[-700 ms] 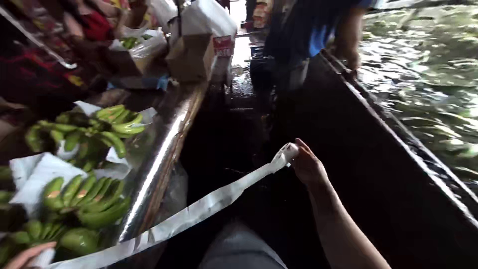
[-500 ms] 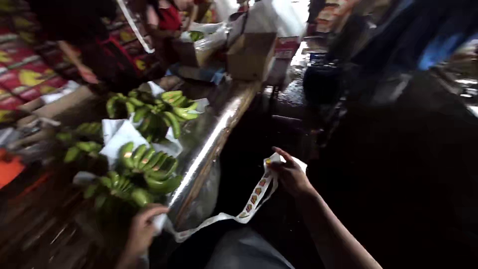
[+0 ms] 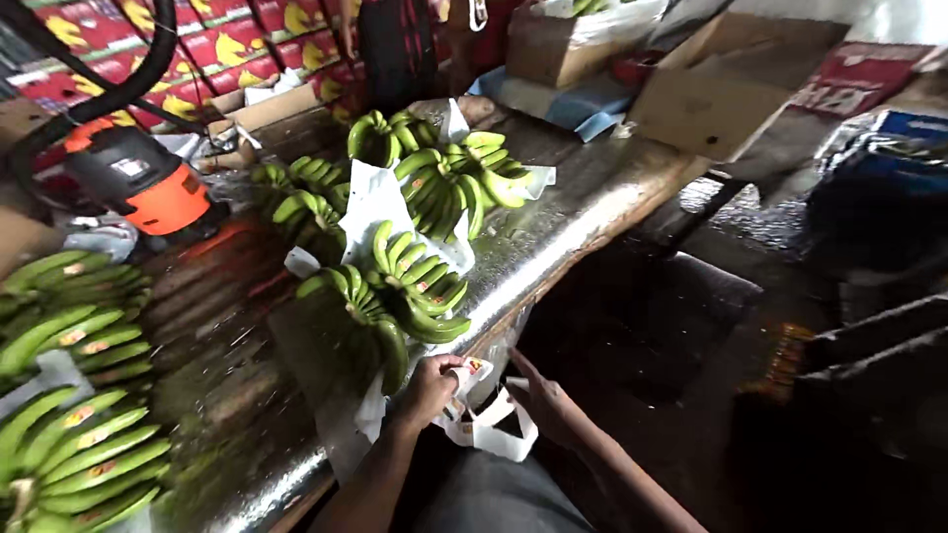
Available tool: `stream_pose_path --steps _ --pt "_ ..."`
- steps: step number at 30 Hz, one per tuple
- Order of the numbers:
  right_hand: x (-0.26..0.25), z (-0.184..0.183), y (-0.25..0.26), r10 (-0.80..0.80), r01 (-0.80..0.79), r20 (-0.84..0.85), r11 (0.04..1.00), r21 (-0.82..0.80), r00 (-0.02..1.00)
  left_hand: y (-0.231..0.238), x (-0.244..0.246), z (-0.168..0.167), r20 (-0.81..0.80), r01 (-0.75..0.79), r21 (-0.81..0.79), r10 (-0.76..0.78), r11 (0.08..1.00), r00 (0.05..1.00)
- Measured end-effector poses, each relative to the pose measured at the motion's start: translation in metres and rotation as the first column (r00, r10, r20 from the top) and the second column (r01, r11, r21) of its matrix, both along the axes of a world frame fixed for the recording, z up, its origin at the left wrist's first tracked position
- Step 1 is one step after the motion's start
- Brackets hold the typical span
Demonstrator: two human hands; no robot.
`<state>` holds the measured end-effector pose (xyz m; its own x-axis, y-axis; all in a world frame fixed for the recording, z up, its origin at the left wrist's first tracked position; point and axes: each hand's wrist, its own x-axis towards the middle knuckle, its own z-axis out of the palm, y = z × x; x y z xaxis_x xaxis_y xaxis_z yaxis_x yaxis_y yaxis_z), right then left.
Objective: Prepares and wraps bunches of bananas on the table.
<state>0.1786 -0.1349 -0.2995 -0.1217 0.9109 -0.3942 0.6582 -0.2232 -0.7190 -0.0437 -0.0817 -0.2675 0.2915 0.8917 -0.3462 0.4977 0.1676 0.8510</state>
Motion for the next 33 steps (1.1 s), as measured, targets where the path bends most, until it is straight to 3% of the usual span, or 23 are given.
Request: stream_pose_path --steps 2,3,4,6,7,9,12,17,20,22,25,27,30,31,33 --pt "0.008 -0.003 0.014 0.311 -0.229 0.225 0.917 -0.327 0.923 0.009 -0.016 0.015 -0.246 0.102 0.038 -0.089 0.994 0.965" --pt "0.011 -0.003 0.022 0.398 -0.291 0.261 0.883 -0.367 0.879 0.013 -0.019 0.025 -0.343 0.169 0.025 -0.151 0.985 0.927" --pt "0.014 0.0 0.029 0.416 -0.342 0.261 0.895 -0.286 0.871 0.016 -0.021 0.037 -0.394 0.231 0.019 -0.206 0.973 0.896" --pt "0.015 0.013 0.043 0.387 -0.388 0.037 0.912 0.135 0.921 0.015 -0.024 0.068 -0.404 0.352 0.043 -0.306 0.935 0.862" --pt "0.011 0.018 0.054 0.438 -0.368 -0.183 0.873 0.322 0.88 0.014 -0.027 0.083 -0.372 0.404 0.09 -0.345 0.91 0.861" --pt "-0.006 0.032 0.077 0.599 -0.349 -0.486 0.785 0.511 0.636 0.012 -0.032 0.112 -0.312 0.465 0.189 -0.396 0.865 0.864" --pt "-0.03 0.052 0.102 0.69 -0.447 -0.62 0.719 0.532 0.373 0.015 -0.043 0.144 -0.331 0.457 0.284 -0.361 0.843 0.872" --pt "-0.051 0.047 0.126 0.684 -0.676 -0.707 0.608 0.417 0.179 0.015 -0.09 0.15 -0.317 0.211 0.345 -0.098 0.915 0.943" --pt "-0.061 0.035 0.132 0.636 -0.796 -0.749 0.545 0.264 0.187 0.004 -0.13 0.127 -0.296 -0.011 0.264 0.092 0.964 0.951" --pt "-0.07 0.029 0.136 0.627 -0.839 -0.749 0.511 0.187 0.215 -0.005 -0.152 0.101 -0.367 -0.123 0.159 0.174 0.98 0.914" --pt "-0.084 0.033 0.138 0.536 -0.814 -0.772 0.579 0.043 0.34 -0.019 -0.167 0.056 -0.581 -0.152 0.052 0.154 0.987 0.799" --pt "-0.096 0.04 0.138 0.434 -0.738 -0.79 0.674 -0.034 0.432 -0.029 -0.157 0.045 -0.606 -0.14 0.125 0.188 0.982 0.773" --pt "-0.115 0.053 0.141 0.391 -0.67 -0.759 0.738 -0.08 0.521 -0.028 -0.133 0.042 -0.301 -0.133 0.482 0.306 0.866 0.903" --pt "-0.122 0.056 0.141 0.393 -0.667 -0.756 0.741 -0.077 0.524 -0.022 -0.125 0.043 -0.171 -0.155 0.517 0.28 0.842 0.945" --pt "-0.134 0.067 0.138 0.4 -0.651 -0.739 0.756 -0.068 0.542 -0.008 -0.114 0.046 0.029 -0.183 0.44 0.19 0.879 0.981"
